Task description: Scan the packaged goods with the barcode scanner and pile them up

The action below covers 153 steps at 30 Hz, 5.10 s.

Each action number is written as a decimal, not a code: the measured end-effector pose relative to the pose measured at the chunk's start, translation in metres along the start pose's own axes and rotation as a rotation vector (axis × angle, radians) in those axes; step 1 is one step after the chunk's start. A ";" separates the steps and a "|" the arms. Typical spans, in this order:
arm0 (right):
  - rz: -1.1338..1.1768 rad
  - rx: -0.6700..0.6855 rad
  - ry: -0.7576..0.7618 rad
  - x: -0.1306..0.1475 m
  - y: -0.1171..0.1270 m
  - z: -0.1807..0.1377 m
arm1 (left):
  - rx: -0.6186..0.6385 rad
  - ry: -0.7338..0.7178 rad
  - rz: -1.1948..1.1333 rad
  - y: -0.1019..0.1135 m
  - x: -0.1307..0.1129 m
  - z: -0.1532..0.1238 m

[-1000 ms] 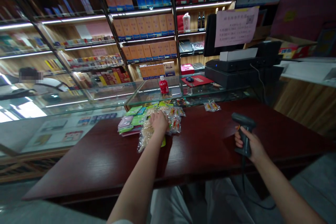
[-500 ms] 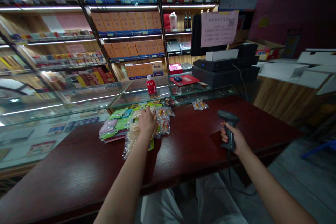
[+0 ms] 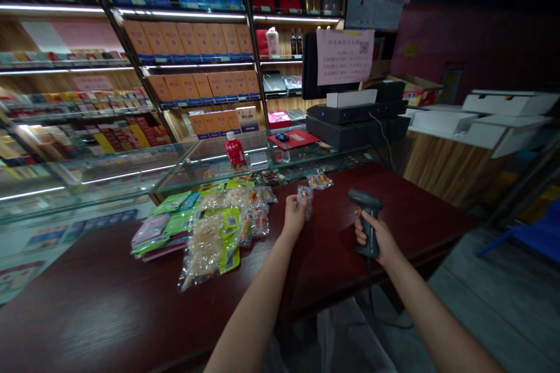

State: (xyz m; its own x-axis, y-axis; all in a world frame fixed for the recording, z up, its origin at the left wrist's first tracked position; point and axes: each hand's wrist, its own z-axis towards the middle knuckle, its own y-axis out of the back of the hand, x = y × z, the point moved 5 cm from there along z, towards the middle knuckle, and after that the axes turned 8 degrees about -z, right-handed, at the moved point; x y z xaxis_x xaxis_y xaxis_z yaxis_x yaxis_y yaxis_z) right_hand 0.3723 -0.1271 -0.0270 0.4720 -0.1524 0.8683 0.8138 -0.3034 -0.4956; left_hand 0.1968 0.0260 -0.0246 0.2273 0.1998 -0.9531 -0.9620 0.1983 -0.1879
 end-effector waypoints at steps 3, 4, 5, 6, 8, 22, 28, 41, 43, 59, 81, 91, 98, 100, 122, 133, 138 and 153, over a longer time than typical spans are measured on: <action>-0.001 -0.001 0.012 0.001 -0.001 -0.002 | 0.054 0.026 -0.136 -0.010 0.008 -0.001; 0.000 0.005 0.011 0.002 -0.002 -0.003 | 0.074 0.024 -0.163 -0.011 0.007 -0.002; -0.001 0.012 0.008 0.003 -0.004 -0.003 | 0.091 0.025 -0.188 -0.010 0.006 -0.002; -0.008 0.020 0.004 0.004 -0.006 -0.005 | 0.104 0.031 -0.212 -0.010 0.005 -0.002; -0.050 0.026 -0.009 0.006 -0.011 -0.008 | 0.117 0.054 -0.254 -0.008 0.005 -0.002; -0.400 0.102 -0.084 0.003 -0.078 -0.037 | 0.194 0.044 -0.312 -0.007 0.005 -0.004; -0.395 0.100 -0.084 0.009 -0.085 -0.035 | 0.163 -0.040 -0.146 -0.006 -0.003 -0.001; -0.418 0.106 -0.118 0.021 -0.085 -0.055 | 0.173 -0.025 -0.149 -0.004 0.001 -0.001; -0.423 0.094 -0.116 0.024 -0.085 -0.059 | 0.168 -0.025 -0.148 -0.004 0.001 -0.002; -0.421 0.111 -0.138 0.024 -0.086 -0.051 | 0.170 -0.016 -0.161 -0.005 0.002 -0.001; -0.392 0.120 -0.150 0.006 -0.096 -0.007 | 0.203 -0.015 -0.275 -0.007 0.012 0.001; -0.391 0.158 -0.179 0.015 -0.090 -0.020 | 0.200 -0.074 -0.209 -0.007 0.008 0.003; -0.420 0.165 -0.166 0.034 -0.087 -0.050 | 0.180 -0.069 -0.172 -0.005 0.001 -0.002; -0.428 0.150 -0.155 0.038 -0.086 -0.056 | 0.179 -0.050 -0.167 -0.005 0.000 -0.003; -0.403 0.180 -0.175 0.020 -0.086 -0.025 | 0.220 -0.026 -0.216 -0.008 0.003 0.002; -0.445 0.199 -0.154 0.006 -0.092 -0.007 | 0.214 -0.032 -0.271 -0.008 0.004 0.000; -0.424 0.218 -0.169 0.002 -0.091 0.001 | 0.231 0.030 -0.380 -0.008 0.010 -0.004; -0.115 0.152 -0.210 0.006 -0.006 0.016 | 0.074 0.018 -0.255 -0.001 0.015 0.002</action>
State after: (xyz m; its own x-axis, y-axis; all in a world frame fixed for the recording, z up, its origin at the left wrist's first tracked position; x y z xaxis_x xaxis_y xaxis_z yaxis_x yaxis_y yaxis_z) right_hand 0.3754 -0.1110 -0.0190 0.4202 0.0776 0.9041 0.9003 -0.1606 -0.4046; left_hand 0.2014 0.0307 -0.0377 0.4580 0.1177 -0.8811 -0.8599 0.3098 -0.4056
